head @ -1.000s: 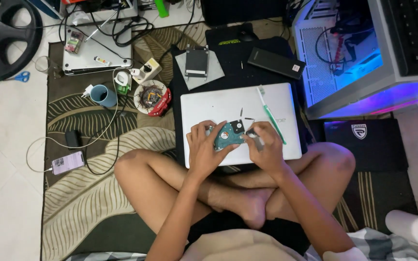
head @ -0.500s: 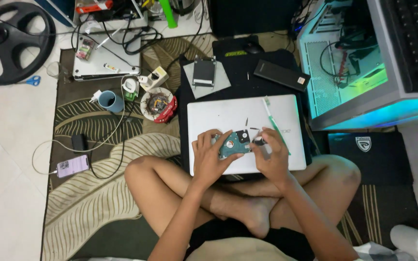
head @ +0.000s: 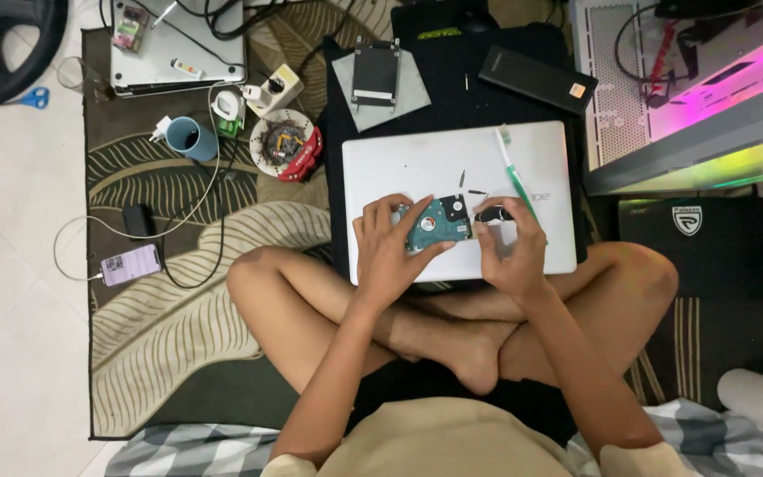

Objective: Removing a 2.5-inch hard drive from its mounting caddy using a screwdriver while sitting on the floor.

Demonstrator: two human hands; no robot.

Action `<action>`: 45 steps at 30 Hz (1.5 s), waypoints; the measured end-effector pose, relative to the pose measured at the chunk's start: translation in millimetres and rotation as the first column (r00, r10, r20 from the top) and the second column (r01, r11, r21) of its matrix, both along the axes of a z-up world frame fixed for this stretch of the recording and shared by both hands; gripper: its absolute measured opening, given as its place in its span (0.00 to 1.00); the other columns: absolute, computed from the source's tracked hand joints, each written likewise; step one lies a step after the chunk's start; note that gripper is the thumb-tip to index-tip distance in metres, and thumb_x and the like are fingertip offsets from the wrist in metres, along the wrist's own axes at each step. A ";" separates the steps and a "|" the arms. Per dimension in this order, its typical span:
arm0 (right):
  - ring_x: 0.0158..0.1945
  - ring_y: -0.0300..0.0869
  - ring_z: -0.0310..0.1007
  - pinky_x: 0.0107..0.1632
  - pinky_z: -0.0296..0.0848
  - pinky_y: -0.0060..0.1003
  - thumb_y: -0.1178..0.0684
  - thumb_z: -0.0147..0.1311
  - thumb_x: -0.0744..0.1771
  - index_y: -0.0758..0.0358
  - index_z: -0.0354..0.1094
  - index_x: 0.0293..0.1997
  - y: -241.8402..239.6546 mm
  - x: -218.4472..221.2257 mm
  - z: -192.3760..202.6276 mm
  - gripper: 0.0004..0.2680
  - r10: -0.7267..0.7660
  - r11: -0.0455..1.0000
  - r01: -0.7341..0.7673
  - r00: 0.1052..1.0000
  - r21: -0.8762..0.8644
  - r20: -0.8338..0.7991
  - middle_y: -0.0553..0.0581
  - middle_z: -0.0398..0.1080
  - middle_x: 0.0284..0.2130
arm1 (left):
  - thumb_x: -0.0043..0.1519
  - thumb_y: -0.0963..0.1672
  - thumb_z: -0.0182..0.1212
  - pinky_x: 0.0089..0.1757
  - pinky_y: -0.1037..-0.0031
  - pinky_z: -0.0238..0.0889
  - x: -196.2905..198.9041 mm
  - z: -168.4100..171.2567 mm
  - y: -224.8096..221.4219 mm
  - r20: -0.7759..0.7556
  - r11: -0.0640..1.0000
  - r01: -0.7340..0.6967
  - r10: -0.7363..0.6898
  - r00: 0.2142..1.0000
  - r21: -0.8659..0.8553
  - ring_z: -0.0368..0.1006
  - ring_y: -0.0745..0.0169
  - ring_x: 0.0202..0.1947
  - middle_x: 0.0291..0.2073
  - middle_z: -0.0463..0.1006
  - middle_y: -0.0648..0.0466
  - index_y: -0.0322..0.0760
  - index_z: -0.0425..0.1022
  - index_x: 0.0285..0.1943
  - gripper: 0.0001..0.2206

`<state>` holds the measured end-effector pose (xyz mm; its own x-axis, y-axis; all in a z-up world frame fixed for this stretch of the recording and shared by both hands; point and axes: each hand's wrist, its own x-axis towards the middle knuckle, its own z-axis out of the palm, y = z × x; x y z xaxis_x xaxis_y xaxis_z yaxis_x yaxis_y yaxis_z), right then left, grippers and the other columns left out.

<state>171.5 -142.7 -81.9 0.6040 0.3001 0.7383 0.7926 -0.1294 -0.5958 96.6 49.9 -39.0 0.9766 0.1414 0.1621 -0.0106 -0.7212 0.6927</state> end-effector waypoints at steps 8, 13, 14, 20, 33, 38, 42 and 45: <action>0.45 0.58 0.74 0.61 0.65 0.68 0.65 0.62 0.66 0.60 0.49 0.69 3.5 -0.3 6.1 0.26 -0.018 0.998 0.022 0.996 -0.055 0.083 0.63 0.72 0.41 | 0.53 0.54 0.73 0.54 0.63 0.46 -0.2 1.0 0.1 -0.001 1.000 0.006 -0.006 1.000 -0.005 0.57 0.51 0.56 0.51 0.66 0.52 0.46 0.74 0.66 0.31; 0.42 0.55 0.73 0.66 0.61 0.68 0.66 0.64 0.65 0.59 0.48 0.70 1.2 1.8 -1.2 0.28 -0.072 0.996 0.076 0.994 -0.047 0.082 0.63 0.71 0.40 | 0.53 0.55 0.73 0.54 0.63 0.46 0.8 0.3 0.3 -0.009 1.000 0.004 -0.004 1.000 0.003 0.57 0.52 0.56 0.51 0.65 0.52 0.47 0.74 0.65 0.30; 0.44 0.55 0.75 0.68 0.58 0.68 0.66 0.61 0.66 0.58 0.46 0.70 5.5 -1.4 8.1 0.27 -0.049 0.998 0.052 0.996 -0.046 0.074 0.61 0.72 0.41 | 0.54 0.55 0.73 0.54 0.63 0.46 1.0 1.1 0.5 -0.012 1.000 0.004 -0.004 1.000 -0.003 0.57 0.52 0.56 0.51 0.65 0.52 0.47 0.74 0.65 0.30; 0.43 0.57 0.74 0.64 0.65 0.68 0.67 0.61 0.66 0.62 0.44 0.70 4.1 -1.9 1.6 0.28 -0.064 0.997 0.066 0.997 -0.046 0.048 0.66 0.65 0.48 | 0.53 0.55 0.73 0.54 0.63 0.46 0.9 1.1 0.7 -0.021 1.000 0.000 -0.001 1.000 -0.004 0.57 0.52 0.56 0.51 0.65 0.52 0.47 0.73 0.66 0.31; 0.41 0.60 0.73 0.60 0.69 0.66 0.68 0.64 0.65 0.70 0.45 0.68 -3.8 6.6 -12.4 0.28 -0.043 0.998 0.044 0.999 -0.042 0.019 0.67 0.72 0.38 | 0.53 0.54 0.74 0.54 0.62 0.47 0.1 -2.0 1.0 -0.002 1.000 -0.006 0.006 1.000 -0.011 0.57 0.52 0.56 0.51 0.66 0.52 0.49 0.73 0.66 0.31; 0.45 0.58 0.76 0.63 0.71 0.63 0.67 0.54 0.69 0.68 0.34 0.73 3.3 -5.5 0.5 0.27 -0.077 0.993 0.091 0.983 0.072 -0.167 0.66 0.72 0.42 | 0.52 0.54 0.75 0.54 0.62 0.47 -0.1 -0.9 0.6 0.010 1.000 -0.009 0.010 1.000 -0.020 0.57 0.51 0.56 0.52 0.65 0.52 0.48 0.74 0.65 0.31; 0.49 0.53 0.76 0.66 0.72 0.59 0.65 0.51 0.73 0.61 0.30 0.77 -2.6 -3.4 18.2 0.27 -0.059 0.989 0.099 0.948 0.114 -0.314 0.65 0.72 0.42 | 0.50 0.54 0.77 0.55 0.63 0.47 -0.2 1.6 0.3 0.021 0.996 -0.014 0.016 1.000 -0.088 0.56 0.51 0.57 0.54 0.64 0.52 0.51 0.75 0.64 0.32; 0.46 0.54 0.78 0.66 0.72 0.59 0.66 0.50 0.73 0.56 0.28 0.79 -1.0 -2.7 18.3 0.29 -0.011 0.982 0.084 0.921 0.170 -0.390 0.68 0.72 0.40 | 0.55 0.50 0.76 0.53 0.62 0.47 0.2 8.0 0.1 0.048 0.985 -0.035 0.044 0.998 -0.170 0.56 0.51 0.56 0.54 0.64 0.53 0.49 0.79 0.57 0.21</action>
<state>168.8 -143.7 -63.7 0.8629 0.1478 0.4833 0.4915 -0.0230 -0.8706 96.8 50.0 -31.0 0.9607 0.2093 0.1823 -0.0231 -0.5940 0.8041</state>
